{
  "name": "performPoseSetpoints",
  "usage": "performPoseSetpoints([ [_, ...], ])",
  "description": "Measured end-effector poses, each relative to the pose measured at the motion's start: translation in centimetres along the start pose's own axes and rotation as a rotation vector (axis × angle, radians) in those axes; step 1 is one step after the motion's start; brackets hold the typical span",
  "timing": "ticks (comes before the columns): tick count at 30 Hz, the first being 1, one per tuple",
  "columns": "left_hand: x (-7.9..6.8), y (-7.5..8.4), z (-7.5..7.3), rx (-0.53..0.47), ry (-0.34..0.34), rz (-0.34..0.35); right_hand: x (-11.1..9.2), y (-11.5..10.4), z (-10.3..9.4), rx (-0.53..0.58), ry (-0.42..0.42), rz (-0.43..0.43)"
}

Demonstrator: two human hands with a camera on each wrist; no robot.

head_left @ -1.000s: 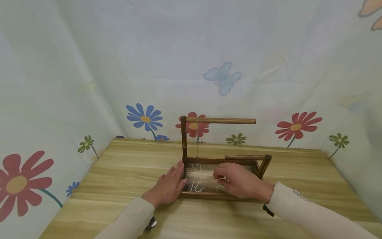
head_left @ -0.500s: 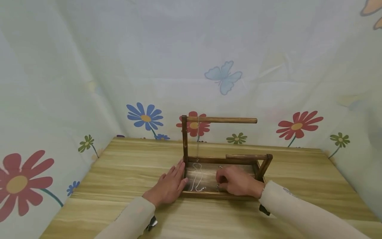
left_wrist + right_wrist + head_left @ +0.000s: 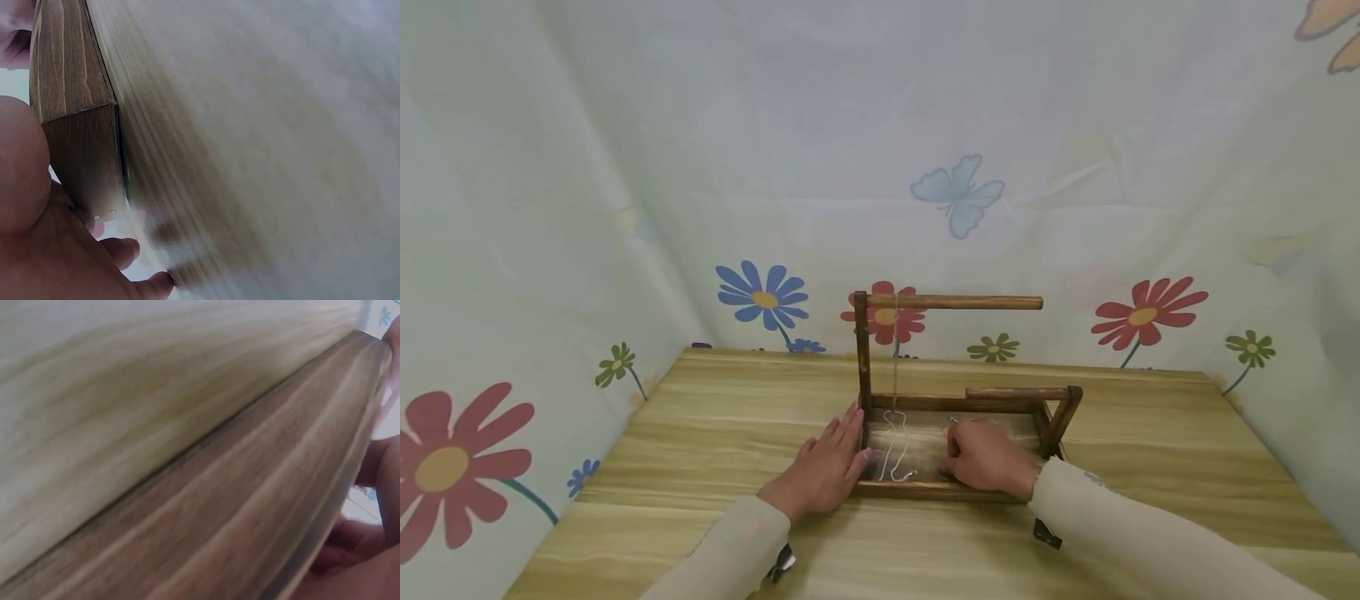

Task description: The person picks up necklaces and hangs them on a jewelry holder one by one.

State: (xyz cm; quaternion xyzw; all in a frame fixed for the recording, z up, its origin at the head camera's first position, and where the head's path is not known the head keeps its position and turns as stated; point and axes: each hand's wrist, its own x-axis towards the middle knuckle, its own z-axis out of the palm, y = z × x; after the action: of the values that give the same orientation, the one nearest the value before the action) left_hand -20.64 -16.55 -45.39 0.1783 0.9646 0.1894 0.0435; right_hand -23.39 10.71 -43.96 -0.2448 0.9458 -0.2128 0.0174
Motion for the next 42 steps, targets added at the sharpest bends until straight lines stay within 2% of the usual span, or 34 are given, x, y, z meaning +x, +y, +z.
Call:
performPoseSetpoints([
  [6,0.0,0.1,0.2,0.0,-0.009,-0.004,0.3,-0.4,0.4,0.006,0.046,0.069],
  [15,0.0,0.2,0.2,0.004,-0.012,-0.007,0.8,-0.2,0.6,0.044,0.009,0.109],
  [19,0.0,0.3,0.1,-0.001,-0.009,-0.008,1.1,0.1,0.9,0.07,-0.013,0.103],
  [25,0.0,0.4,0.1,-0.009,-0.012,-0.016,1.4,0.2,1.4,0.003,-0.014,0.054],
  [28,0.0,0.5,0.1,-0.009,-0.013,-0.015,1.4,0.4,1.3,0.011,-0.031,0.053],
  [32,0.1,0.4,0.1,-0.005,-0.016,-0.009,1.3,0.6,0.9,0.128,-0.072,0.088],
  [36,0.1,0.3,0.0,0.004,-0.016,-0.004,1.0,0.4,0.4,0.273,-0.076,0.125],
  [42,0.2,0.0,-0.1,0.008,-0.013,-0.007,0.8,-0.3,0.3,0.461,0.03,0.154],
])
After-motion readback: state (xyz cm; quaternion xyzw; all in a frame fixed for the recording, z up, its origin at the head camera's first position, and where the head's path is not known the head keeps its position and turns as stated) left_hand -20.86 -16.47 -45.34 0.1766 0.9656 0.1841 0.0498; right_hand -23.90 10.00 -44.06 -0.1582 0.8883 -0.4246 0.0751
